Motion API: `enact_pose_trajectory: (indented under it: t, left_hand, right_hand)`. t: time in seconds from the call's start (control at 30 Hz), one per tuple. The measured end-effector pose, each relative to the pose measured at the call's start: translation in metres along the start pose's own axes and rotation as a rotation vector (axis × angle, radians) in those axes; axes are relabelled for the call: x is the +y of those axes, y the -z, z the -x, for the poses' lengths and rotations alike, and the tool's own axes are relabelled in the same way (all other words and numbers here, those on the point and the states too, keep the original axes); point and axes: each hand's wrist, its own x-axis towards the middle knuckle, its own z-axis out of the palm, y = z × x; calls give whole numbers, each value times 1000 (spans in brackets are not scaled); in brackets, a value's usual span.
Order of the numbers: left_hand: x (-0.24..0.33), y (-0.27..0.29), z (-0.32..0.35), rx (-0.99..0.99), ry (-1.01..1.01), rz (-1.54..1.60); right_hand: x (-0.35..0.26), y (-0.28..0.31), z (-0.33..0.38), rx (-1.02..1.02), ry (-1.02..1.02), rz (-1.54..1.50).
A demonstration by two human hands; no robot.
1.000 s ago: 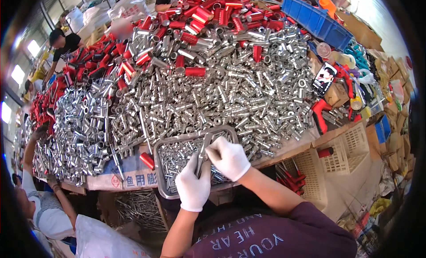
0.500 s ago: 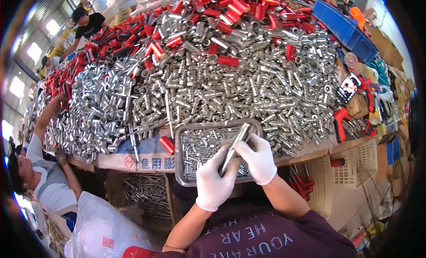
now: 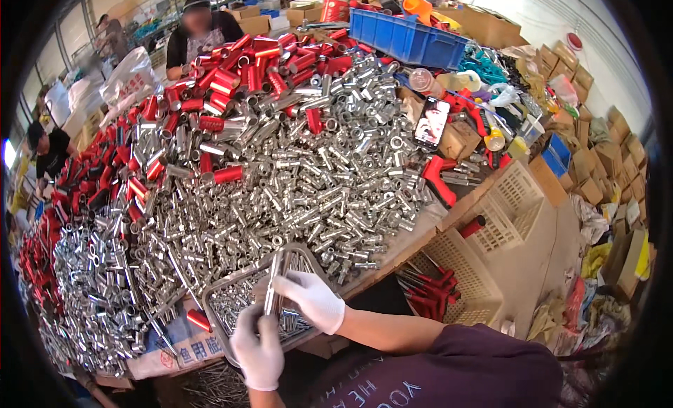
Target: The person assembles tools by inserting metal pins and small components into metal cylinders and fitting red handles and sleeves onto the metal bodies by hand.
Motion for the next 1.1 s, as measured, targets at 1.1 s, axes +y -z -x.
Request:
enact_pose_trajectory:
  t: [1.1]
  left_hand:
    - [-50, 17, -31, -176, 467, 1281]
  right_hand:
    - [7, 19, 8, -297, -320, -126]
